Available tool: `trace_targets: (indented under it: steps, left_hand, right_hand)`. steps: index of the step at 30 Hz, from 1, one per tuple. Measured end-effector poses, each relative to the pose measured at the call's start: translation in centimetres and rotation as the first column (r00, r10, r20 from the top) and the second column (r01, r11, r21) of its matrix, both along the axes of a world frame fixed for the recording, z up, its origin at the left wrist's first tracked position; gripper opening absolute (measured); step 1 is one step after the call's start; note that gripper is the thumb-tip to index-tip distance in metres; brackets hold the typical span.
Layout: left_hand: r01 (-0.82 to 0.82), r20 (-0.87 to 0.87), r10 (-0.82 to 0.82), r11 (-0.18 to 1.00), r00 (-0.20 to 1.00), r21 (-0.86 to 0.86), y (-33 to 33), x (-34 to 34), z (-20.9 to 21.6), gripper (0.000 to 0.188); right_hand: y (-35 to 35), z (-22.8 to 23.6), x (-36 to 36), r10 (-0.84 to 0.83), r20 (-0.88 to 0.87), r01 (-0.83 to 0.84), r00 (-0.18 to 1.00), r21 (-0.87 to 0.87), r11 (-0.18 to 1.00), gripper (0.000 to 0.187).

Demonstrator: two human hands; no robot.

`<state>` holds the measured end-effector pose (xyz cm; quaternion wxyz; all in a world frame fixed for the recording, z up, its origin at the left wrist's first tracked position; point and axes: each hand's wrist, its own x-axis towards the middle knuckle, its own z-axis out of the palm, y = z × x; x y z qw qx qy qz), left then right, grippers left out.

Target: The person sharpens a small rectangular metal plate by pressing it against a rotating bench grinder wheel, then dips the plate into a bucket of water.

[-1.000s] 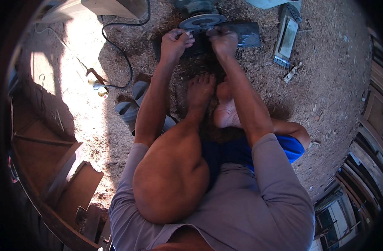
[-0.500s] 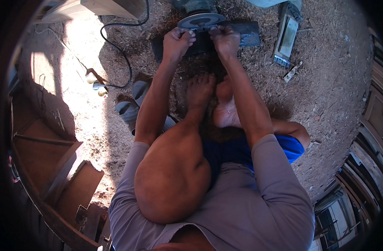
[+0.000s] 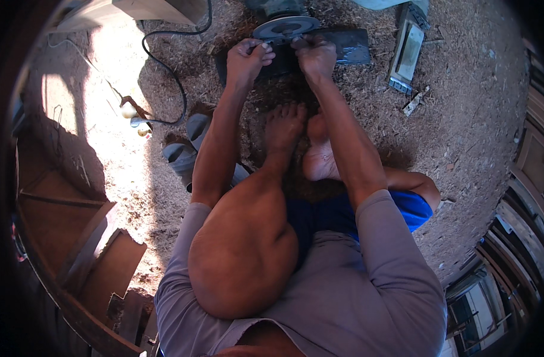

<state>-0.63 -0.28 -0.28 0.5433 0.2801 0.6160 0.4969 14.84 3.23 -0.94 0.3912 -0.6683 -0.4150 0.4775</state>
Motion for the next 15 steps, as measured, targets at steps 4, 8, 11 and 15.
trace_targets:
  steps: [4,8,11,15]
  left_hand:
    - [-0.019,0.022,0.02,1.0,1.0,-0.01,-0.2,-0.4,0.1,0.015]
    - [-0.019,0.033,0.02,1.0,0.999,-0.008,-0.2,-0.4,0.2,0.016]
    - [-0.026,0.042,0.027,0.999,0.999,-0.025,-0.2,-0.6,0.3,0.016]
    - [-0.003,0.041,0.002,1.0,0.999,0.001,-0.3,-1.0,0.1,0.017]
  right_hand:
    - [-0.1,-0.7,-0.4,0.001,0.024,-0.001,1.0,0.018,1.0,0.023]
    - [0.2,-2.0,0.0,0.029,0.114,-0.035,0.993,0.049,0.998,0.026]
    - [0.1,-2.3,0.0,0.034,0.129,-0.041,0.991,0.05,0.998,0.026]
    - [0.0,-1.7,-0.2,0.064,0.056,-0.068,0.996,0.087,0.994,0.009]
